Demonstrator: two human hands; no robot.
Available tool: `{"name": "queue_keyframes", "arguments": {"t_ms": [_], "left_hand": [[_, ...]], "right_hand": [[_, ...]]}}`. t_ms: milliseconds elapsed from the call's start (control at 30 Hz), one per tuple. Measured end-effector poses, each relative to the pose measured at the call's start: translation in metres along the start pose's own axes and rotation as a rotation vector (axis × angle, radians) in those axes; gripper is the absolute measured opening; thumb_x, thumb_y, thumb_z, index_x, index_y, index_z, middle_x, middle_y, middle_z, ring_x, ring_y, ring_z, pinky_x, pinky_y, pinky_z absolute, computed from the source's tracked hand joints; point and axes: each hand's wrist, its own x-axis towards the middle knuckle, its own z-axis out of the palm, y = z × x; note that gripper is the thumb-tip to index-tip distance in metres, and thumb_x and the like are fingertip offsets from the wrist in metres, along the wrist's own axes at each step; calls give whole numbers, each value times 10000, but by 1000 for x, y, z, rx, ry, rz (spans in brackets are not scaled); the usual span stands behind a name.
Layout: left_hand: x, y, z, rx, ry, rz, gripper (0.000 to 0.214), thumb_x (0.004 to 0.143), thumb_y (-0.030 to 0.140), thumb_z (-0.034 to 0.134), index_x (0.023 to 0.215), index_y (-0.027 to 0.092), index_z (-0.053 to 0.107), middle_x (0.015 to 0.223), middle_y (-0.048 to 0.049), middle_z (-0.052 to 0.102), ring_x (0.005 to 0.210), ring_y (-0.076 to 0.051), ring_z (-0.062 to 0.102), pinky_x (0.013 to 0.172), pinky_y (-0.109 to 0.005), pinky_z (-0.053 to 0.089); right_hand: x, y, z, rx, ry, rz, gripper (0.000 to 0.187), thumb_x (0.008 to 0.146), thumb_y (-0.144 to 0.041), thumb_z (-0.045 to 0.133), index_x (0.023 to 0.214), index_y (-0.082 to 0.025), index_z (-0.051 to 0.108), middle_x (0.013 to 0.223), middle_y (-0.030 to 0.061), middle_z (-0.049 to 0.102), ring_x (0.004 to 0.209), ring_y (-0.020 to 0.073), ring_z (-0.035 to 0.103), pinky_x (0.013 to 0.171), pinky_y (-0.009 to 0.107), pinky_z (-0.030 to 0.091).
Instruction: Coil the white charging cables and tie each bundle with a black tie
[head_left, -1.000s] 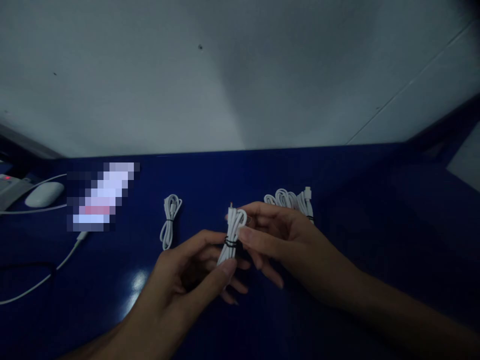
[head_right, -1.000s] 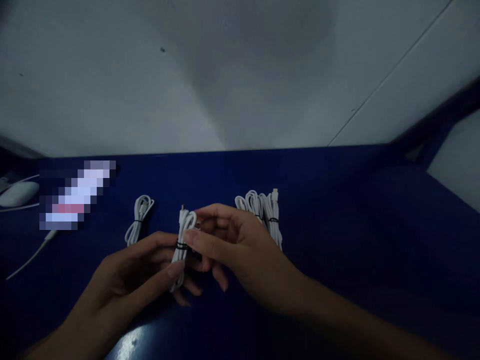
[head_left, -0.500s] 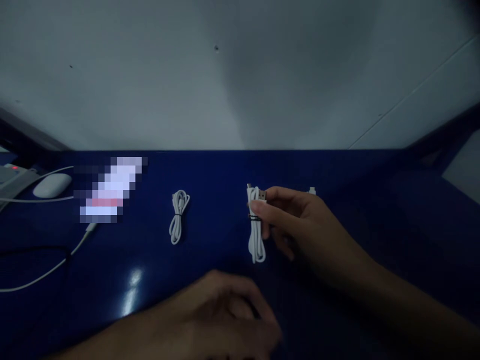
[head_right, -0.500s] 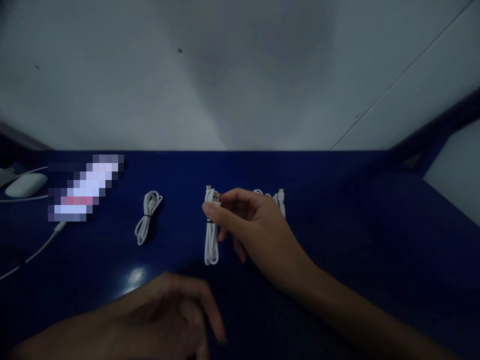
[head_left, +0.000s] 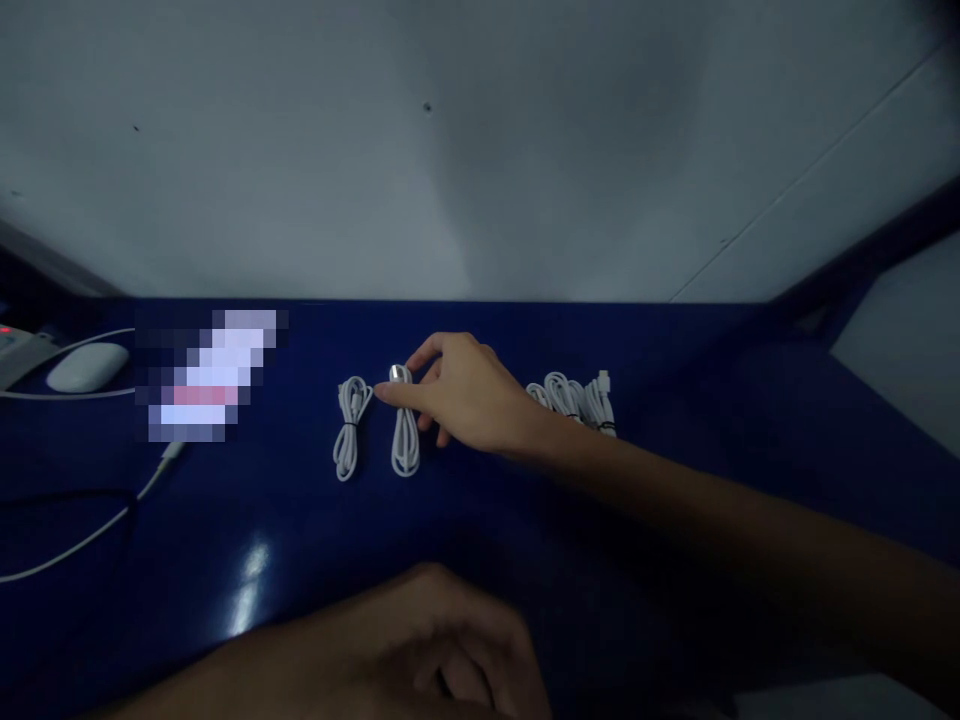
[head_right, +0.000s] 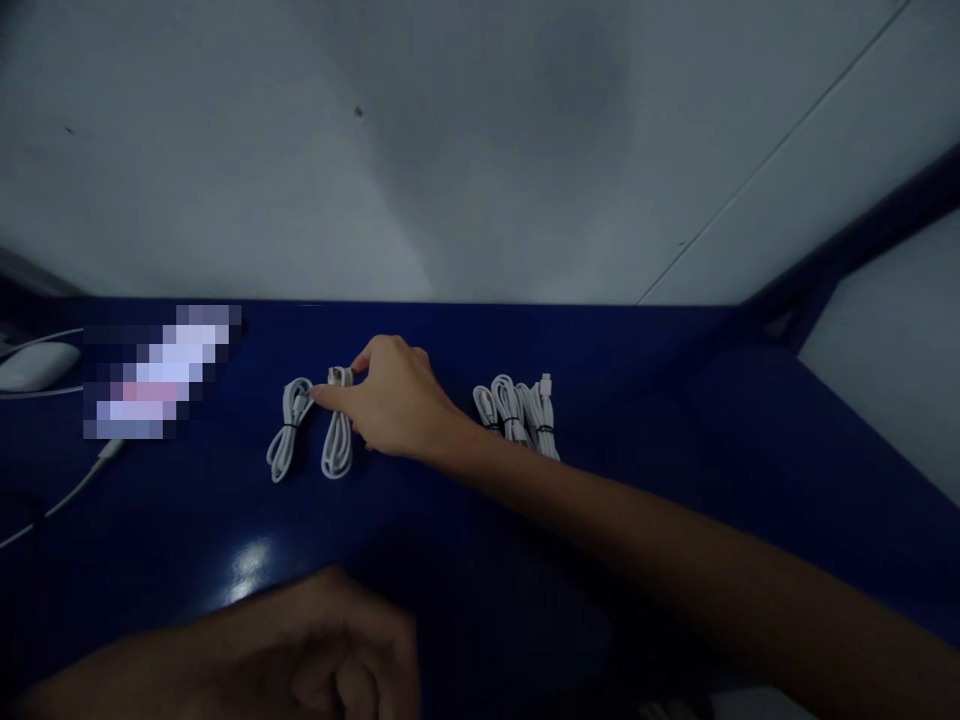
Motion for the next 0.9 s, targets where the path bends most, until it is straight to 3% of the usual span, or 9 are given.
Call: {"name": "queue_keyframes", "arguments": {"t_ms": [100,233,367,467,567,600,667,800,900], "left_hand": [[0,1,-2,17,10,26,253,884,488,848,823,247,801,735,20,676,629,-138,574,504,-205,403],[-4,-2,0,8,60,51,267,864,525,862,846,265,808,760,20,725,710,-167,670,599,-229,509],[-5,-5,3,-26,123,47,257,841,510,871,861,263,802,786,25,739,713,-158,667,619,-222,502],[-3,-5,0,-26,97,27,205,853,440,861,886,248,796,807,23,724,711,-144,629,612,-210,456],[-2,-3,-3,3,-40,-42,217,855,416,860,927,222,795,819,12,694,737,-151,608,645,-212,454],[-2,-2,-3,-23,33,-23,248,834,430,871,909,211,784,794,15,672,724,-146,585,622,-203,423],[-2,-1,-3,-18,24,-58,277,812,425,879,923,191,782,826,0,688,760,-150,597,663,-207,428],[-3,3,-2,-25,47,36,241,804,411,839,908,205,769,772,12,678,708,-145,577,636,-222,416],[-3,8,-4,-16,36,29,253,824,434,825,892,198,764,772,4,674,700,-144,585,626,-223,430]], "right_hand": [[-3,0,-14,-32,1,28,542,865,-547,937,1165,-161,704,754,69,790,516,167,677,489,313,549],[-19,-6,-54,-159,71,-48,509,893,-615,890,1085,-166,748,681,74,775,465,162,635,415,296,447],[-41,-3,-100,-418,207,-8,432,907,-588,875,1012,-175,807,610,50,727,422,157,602,411,309,419],[-57,10,-119,-522,242,-10,433,935,-566,842,1110,-171,826,626,39,729,427,165,605,421,322,417],[-67,23,-121,-596,237,-4,443,950,-582,810,1103,-166,829,665,48,751,485,190,655,466,340,452],[-70,26,-120,-614,239,-5,437,951,-583,805,1090,-170,830,683,49,762,516,201,677,487,346,465],[-72,30,-116,-640,259,-13,414,952,-574,798,1076,-180,829,714,47,777,580,221,714,534,357,490],[-70,36,-109,-694,291,0,403,945,-533,822,1124,-172,816,769,45,791,653,232,742,583,363,528],[-67,42,-108,-721,278,10,371,959,-490,825,1148,-171,813,789,38,789,659,222,740,574,356,536]]}}
